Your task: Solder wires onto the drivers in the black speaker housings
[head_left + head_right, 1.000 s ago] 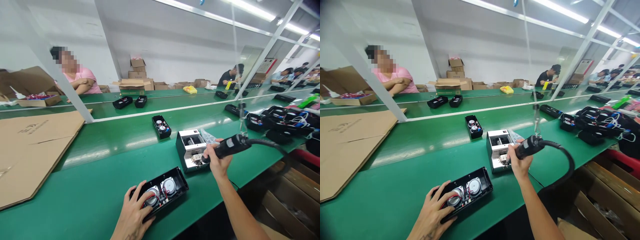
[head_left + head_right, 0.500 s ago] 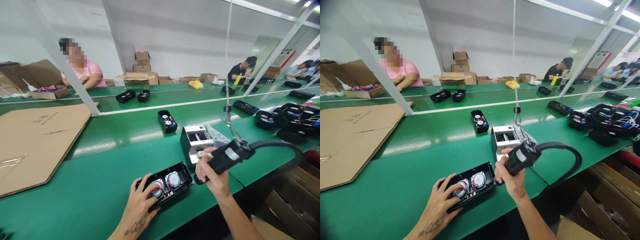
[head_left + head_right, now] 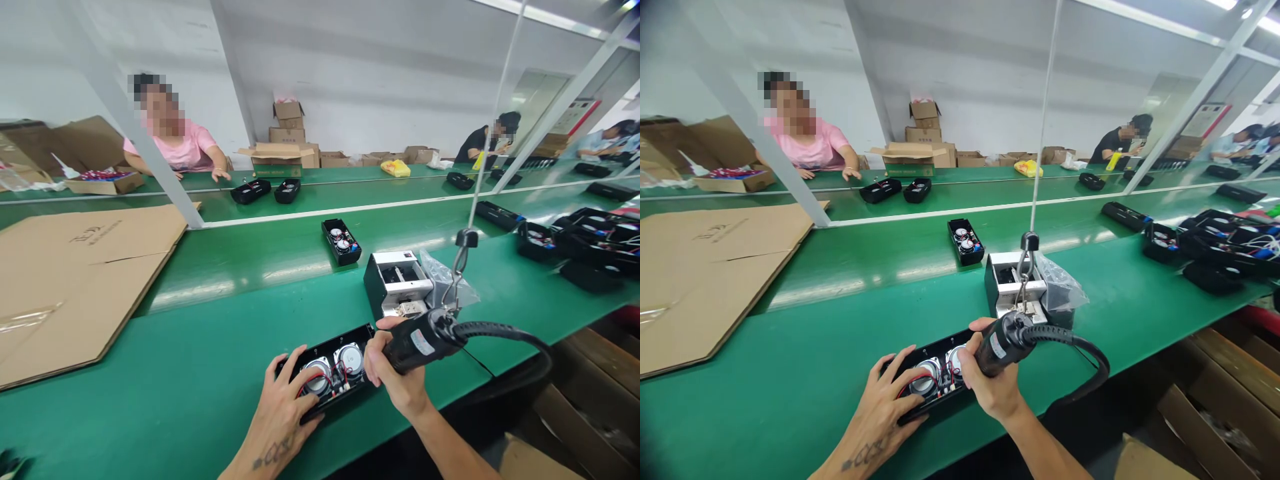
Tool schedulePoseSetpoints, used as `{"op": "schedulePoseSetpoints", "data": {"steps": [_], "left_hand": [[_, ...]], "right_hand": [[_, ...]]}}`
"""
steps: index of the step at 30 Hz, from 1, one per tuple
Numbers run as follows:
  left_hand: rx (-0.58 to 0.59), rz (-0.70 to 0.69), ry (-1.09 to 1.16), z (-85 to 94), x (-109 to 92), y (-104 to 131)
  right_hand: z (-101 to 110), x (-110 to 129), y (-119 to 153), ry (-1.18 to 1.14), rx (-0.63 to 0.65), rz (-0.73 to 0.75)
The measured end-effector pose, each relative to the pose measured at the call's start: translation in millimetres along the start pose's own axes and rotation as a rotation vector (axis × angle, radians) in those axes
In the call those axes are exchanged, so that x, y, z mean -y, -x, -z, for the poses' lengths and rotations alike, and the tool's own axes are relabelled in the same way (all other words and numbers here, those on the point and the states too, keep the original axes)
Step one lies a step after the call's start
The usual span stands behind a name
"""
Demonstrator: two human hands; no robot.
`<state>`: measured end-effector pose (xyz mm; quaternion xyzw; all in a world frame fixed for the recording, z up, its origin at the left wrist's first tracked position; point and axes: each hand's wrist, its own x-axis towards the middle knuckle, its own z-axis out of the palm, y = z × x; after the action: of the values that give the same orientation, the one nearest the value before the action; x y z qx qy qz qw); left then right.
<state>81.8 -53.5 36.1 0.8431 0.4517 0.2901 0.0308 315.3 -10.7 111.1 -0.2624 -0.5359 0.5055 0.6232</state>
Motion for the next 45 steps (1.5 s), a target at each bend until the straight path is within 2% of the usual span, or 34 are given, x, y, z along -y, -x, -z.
{"op": "schedulePoseSetpoints", "data": {"steps": [6,13,18,21,24,26,28,31,33,36,39,45], "left_hand": [[0.003,-0.007,-0.003,-0.6,1,0],[0.013,-0.006,0.008,3.3,-1,-3],[0.018,-0.002,0.003,2.6,-3,-2],[0.032,0.009,0.005,2.6,-2,-3],[0.030,-0.011,-0.008,2.5,0,-4],[0.005,-0.028,-0.014,1.6,2,-4],[-0.026,-0.033,-0.009,0.1,1,-4],[-0.049,-0.016,-0.011,-1.5,-3,-5],[-0.039,-0.002,-0.026,-1.7,-6,-6],[-0.030,-0.007,-0.048,-1.6,-8,-8],[-0.011,-0.009,-0.059,-2.5,-7,-7],[-0.032,-0.024,-0.074,-4.9,-6,-7]], "right_hand": [[-2,-4,2,0.057,0.041,-0.013],[-1,-3,9,0.203,0.020,-0.050],[-1,-3,13,0.299,0.048,-0.012],[-3,-5,17,0.272,0.044,-0.023],[1,4,9,0.153,0.040,-0.044],[10,18,-7,0.077,-0.067,0.004],[25,36,-29,0.080,-0.280,0.105],[53,51,-61,0.276,-0.529,0.233],[68,50,-76,0.410,-0.575,0.246],[81,36,-84,0.519,-0.554,0.179],[85,27,-83,0.551,-0.491,0.099],[77,31,-62,0.417,-0.222,-0.182]]}}
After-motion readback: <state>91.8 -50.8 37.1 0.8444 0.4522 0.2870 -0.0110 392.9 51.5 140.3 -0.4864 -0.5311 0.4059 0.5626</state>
